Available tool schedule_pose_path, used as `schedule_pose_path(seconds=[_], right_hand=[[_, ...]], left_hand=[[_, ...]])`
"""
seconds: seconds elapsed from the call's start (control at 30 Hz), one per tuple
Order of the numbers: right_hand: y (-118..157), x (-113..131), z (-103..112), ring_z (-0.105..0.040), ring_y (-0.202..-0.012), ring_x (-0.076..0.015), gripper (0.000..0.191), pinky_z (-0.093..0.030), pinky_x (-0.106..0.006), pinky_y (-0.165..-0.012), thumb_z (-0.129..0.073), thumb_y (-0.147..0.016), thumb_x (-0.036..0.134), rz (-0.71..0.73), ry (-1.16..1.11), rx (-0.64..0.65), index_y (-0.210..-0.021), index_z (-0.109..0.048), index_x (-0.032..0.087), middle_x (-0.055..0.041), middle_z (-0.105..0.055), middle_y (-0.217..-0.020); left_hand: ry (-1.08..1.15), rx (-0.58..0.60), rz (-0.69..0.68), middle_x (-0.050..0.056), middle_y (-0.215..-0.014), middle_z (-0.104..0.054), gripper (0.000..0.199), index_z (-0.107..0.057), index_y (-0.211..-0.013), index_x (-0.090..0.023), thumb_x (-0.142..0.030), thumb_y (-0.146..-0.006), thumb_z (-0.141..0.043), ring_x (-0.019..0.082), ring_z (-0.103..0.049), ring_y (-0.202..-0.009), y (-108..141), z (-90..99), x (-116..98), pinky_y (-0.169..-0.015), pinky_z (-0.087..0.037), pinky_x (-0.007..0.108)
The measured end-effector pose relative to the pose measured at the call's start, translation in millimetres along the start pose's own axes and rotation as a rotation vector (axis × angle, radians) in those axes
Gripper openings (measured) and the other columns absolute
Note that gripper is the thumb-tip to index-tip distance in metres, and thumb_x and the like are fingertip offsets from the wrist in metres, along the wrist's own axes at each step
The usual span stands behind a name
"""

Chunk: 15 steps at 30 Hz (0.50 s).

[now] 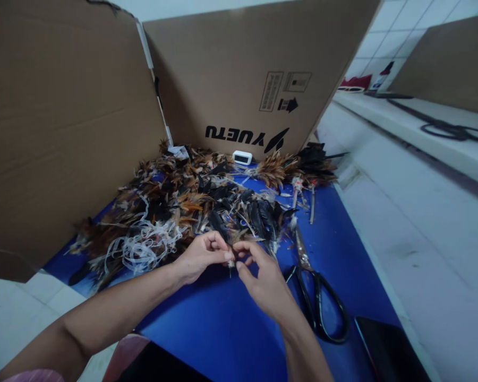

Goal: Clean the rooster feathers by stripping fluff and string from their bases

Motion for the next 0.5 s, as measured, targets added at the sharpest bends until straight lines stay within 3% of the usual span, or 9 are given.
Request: schedule_pose_path(seconds=[0.17, 0.5], right_hand=[[-1.3, -2.4, -3.4, -0.06, -0.091, -0.0196, 0.023, -0.046, -0.035, -0.081, -0.057, -0.08, 0.029, 0.03, 0.08, -0.055, -0.103, -0.057, 0.024, -0.004, -0.063, -0.102], [-2.0, 1.1, -4.1, -0.062, -0.082, -0.0185, 0.014, -0.048, -0.032, -0.078, -0.058, -0.079, 0.026, 0.014, 0.03, -0.106, -0.092, -0.061, 0.022, -0.002, -0.067, -0.088]], left_hand=[[-0.057, 0.013, -0.039, 0.001, -0.069, -0.065, 0.03, -0.054, -0.071, -0.012, -0.022, -0.058, -0.079, 0.009, -0.061, -0.063, 0.1, 0.7, -1.7, -0.065, -0.048, 0.023], [-0.315, -0.105, -0.225, 0.002, -0.071, -0.064, 0.025, -0.049, -0.069, -0.015, -0.025, -0.064, -0.072, 0.011, -0.06, -0.061, -0.8, 3.3, -1.7, -0.061, -0.048, 0.025]])
Point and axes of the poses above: each hand's wrist, its own y-axis away from the middle knuckle, its own z-axis out of the back of the hand, x = y × z, the point moved 2 cm from there along -y, towards the middle knuckle
